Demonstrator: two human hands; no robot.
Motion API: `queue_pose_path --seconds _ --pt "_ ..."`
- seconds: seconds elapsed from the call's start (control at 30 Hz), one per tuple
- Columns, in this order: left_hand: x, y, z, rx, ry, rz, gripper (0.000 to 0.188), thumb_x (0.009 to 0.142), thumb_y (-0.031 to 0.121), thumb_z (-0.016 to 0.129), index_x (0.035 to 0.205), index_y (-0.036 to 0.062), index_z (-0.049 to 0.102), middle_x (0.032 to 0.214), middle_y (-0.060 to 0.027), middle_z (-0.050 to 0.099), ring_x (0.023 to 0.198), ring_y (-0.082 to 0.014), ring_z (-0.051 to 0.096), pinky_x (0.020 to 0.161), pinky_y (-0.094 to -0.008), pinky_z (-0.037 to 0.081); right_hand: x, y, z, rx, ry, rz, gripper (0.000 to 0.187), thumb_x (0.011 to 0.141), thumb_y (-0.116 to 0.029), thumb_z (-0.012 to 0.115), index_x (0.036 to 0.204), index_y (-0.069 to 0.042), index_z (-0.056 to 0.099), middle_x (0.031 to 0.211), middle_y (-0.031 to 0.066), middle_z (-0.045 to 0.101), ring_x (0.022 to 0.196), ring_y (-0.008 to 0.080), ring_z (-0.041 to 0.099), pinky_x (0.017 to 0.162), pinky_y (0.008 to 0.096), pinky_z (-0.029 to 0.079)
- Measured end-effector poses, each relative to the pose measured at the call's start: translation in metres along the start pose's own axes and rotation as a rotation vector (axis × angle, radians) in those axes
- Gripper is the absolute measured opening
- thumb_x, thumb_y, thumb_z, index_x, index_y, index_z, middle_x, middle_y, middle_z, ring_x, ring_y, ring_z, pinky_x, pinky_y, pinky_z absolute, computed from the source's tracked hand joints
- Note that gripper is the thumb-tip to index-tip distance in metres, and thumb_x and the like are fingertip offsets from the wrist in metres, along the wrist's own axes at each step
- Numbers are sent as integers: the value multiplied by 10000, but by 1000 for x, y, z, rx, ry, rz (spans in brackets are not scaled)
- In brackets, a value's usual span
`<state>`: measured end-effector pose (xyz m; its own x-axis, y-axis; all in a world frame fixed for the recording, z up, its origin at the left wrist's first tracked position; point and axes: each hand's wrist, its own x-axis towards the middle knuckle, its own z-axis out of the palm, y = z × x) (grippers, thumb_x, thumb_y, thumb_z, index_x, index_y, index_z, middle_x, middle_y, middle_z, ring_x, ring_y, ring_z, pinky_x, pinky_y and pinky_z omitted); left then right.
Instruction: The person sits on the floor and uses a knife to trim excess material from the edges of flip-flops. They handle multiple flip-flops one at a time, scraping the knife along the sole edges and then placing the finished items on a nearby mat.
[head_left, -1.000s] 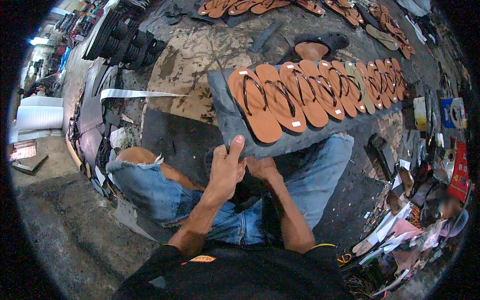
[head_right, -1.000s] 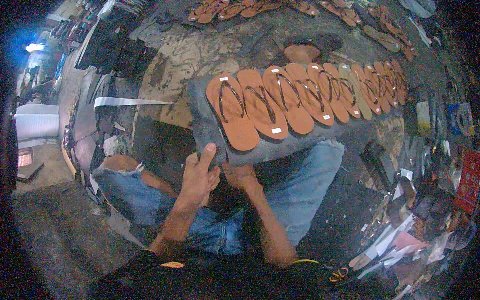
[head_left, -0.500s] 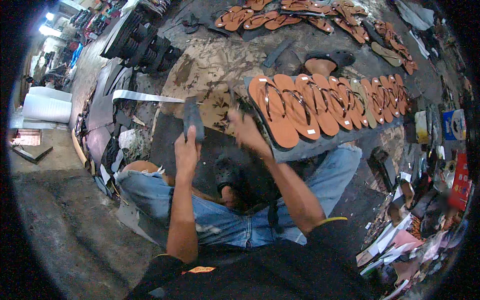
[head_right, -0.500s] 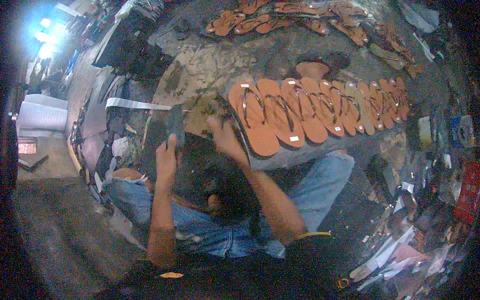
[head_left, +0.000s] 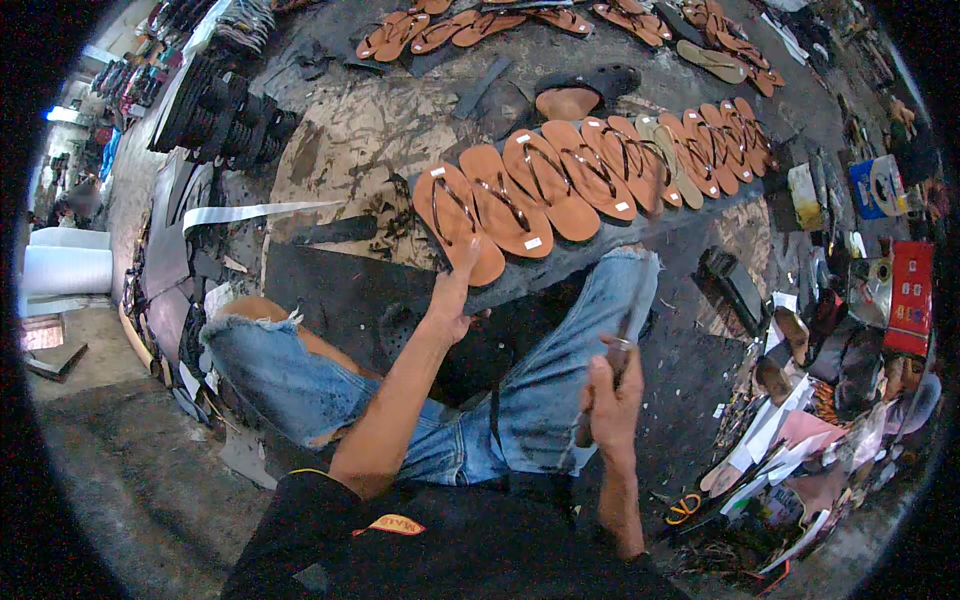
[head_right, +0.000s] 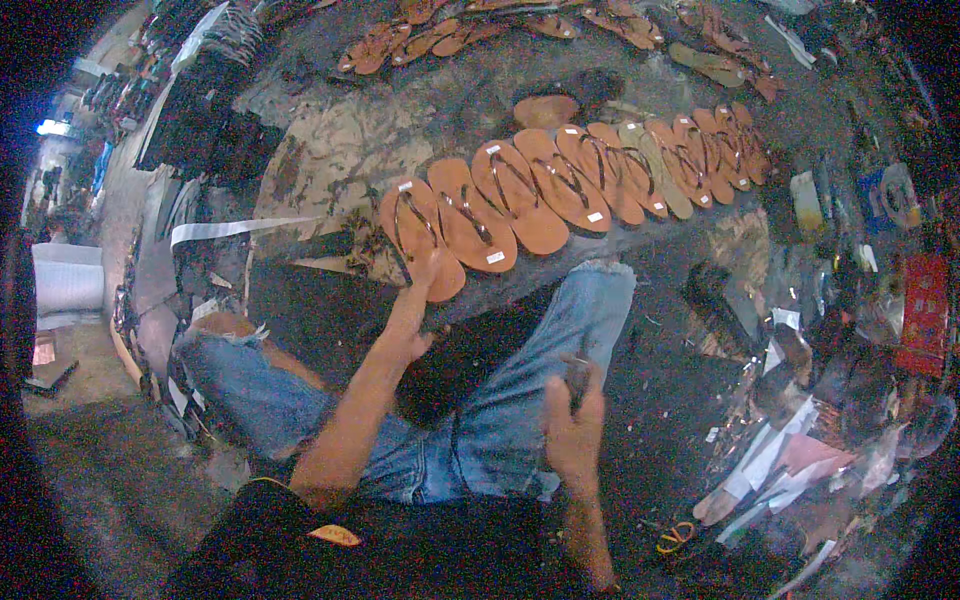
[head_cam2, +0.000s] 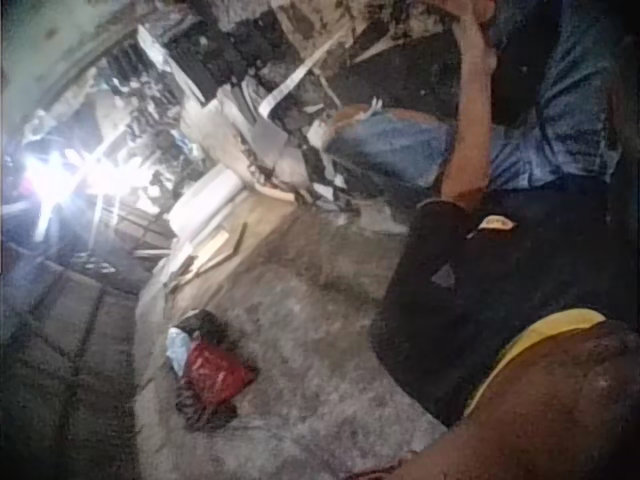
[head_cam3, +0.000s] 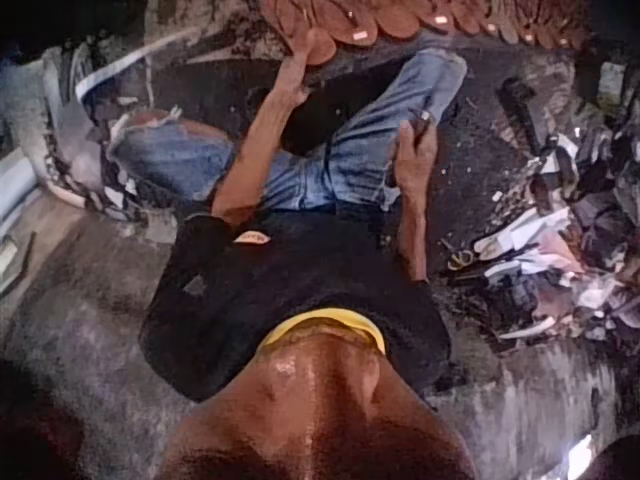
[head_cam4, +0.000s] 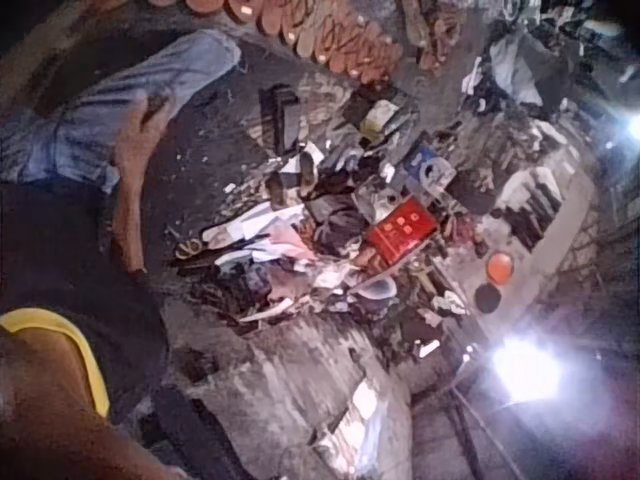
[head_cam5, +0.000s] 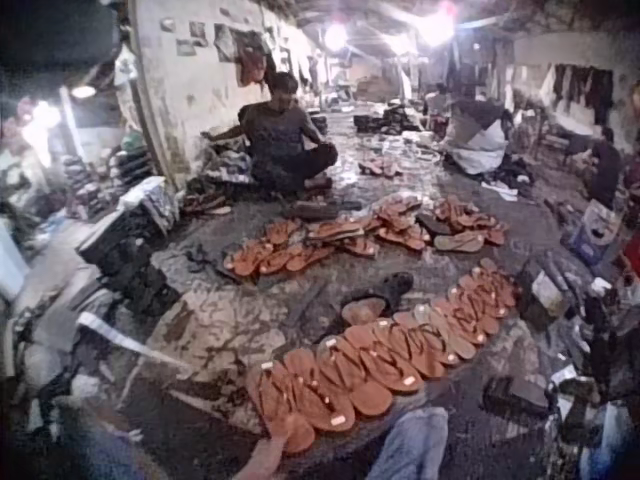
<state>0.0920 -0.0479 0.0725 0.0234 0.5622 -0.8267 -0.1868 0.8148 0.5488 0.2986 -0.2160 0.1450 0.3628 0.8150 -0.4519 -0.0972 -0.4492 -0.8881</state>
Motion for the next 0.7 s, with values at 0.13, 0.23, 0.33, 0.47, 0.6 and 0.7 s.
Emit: queue_pose_path --seconds 0.13,0.23,0.33,0.47,0.6,0.7 --pt "-2 23 -13 -35 -60 286 659 962 480 683 1439 73 483 1269 -90 659 1095 -195 664 818 -393 597 5 -4 34 -61 -198 -68 265 1035 -269 586 1187 -54 562 730 5 556 582 113 518 539 284 422" --pt "-35 52 -36 202 -11 319 461 998 410 640 1325 91 576 1149 -54 690 919 -161 684 695 -347 578 -16 -3 36 -184 -304 -113 205 1057 -241 558 1012 -41 565 651 -27 488 571 62 440 502 270 342" --pt "-69 78 -13 -146 173 148 304 984 435 666 1062 142 654 821 9 694 516 -110 632 366 -258 433 -33 6 48 -164 -332 -33 344 1065 -307 547 893 -9 556 604 10 486 576 93 424 511 330 335" --pt "-75 68 -25 -147 43 160 250 987 382 670 1042 138 649 783 7 687 505 -113 641 365 -254 471 -5 18 79 -323 -369 -44 434 1038 -386 584 933 36 597 708 128 559 680 229 512 615 407 402" --pt "-64 49 -59 -11 -106 108 387 995 394 652 1259 115 601 1030 -30 718 845 -159 723 614 -297 599 45 2 94 -339 -493 70 529 985 -455 651 990 72 684 909 287 702 885 479 668 820 506 516" --pt "-55 41 -58 -96 -64 161 352 995 370 656 1241 123 603 999 -14 722 774 -145 724 529 -275 579 64 2 106 -414 -504 70 517 998 -436 633 985 79 681 952 312 692 917 502 660 846 523 515"
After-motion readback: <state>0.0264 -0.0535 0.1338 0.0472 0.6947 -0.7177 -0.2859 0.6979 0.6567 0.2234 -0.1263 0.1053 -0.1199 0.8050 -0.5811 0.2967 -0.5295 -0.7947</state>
